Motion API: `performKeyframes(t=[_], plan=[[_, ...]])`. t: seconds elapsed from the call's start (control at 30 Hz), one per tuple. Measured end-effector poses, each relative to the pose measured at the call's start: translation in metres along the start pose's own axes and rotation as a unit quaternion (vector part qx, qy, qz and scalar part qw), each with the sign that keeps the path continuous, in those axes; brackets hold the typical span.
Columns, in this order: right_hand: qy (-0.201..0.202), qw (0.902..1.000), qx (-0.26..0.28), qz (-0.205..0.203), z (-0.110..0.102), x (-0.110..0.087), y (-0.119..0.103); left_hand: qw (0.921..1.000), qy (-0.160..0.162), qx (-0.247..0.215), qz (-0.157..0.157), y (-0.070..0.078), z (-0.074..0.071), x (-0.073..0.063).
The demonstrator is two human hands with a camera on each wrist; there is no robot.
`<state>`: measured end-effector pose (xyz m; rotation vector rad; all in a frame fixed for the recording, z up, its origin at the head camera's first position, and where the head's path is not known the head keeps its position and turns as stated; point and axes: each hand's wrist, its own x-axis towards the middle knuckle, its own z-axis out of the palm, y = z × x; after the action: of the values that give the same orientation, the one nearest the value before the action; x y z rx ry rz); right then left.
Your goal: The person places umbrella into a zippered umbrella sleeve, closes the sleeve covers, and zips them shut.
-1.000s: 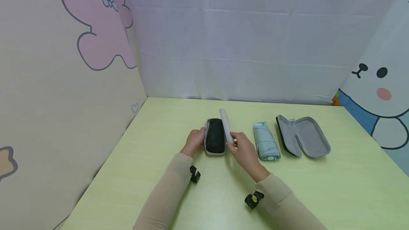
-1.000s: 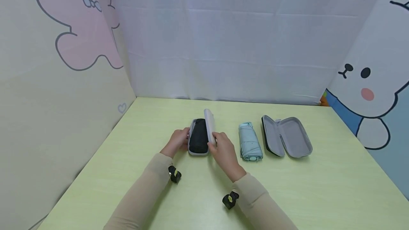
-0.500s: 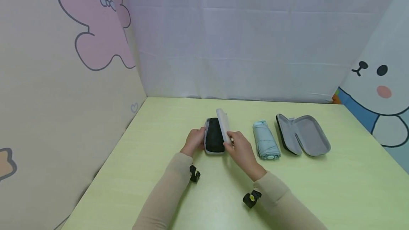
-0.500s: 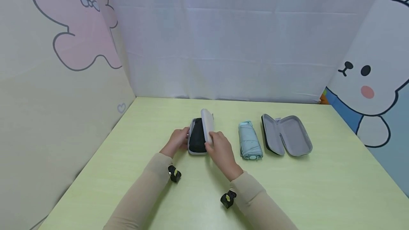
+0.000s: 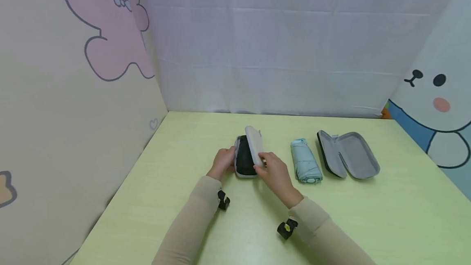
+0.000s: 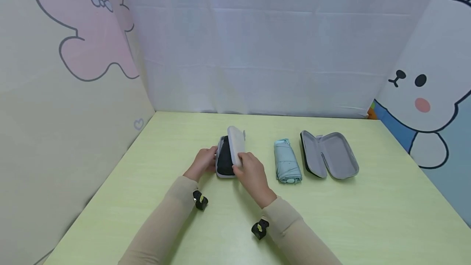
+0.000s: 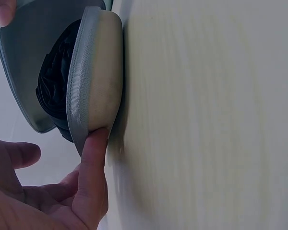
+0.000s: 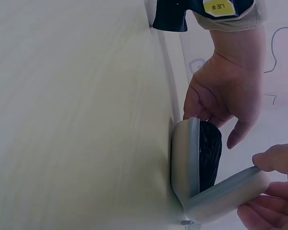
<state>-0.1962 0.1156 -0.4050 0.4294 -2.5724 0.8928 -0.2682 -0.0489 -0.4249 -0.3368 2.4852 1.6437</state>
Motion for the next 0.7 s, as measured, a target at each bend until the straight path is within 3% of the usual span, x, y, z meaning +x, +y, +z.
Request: performKeyframes(t=[0.7], plan=[[0.001,0.9968,-0.06,-0.054,0.013,0.007,-0.012,0.9997,-0.012,-0.022,-0.004,-0.001,0.001,0.001]])
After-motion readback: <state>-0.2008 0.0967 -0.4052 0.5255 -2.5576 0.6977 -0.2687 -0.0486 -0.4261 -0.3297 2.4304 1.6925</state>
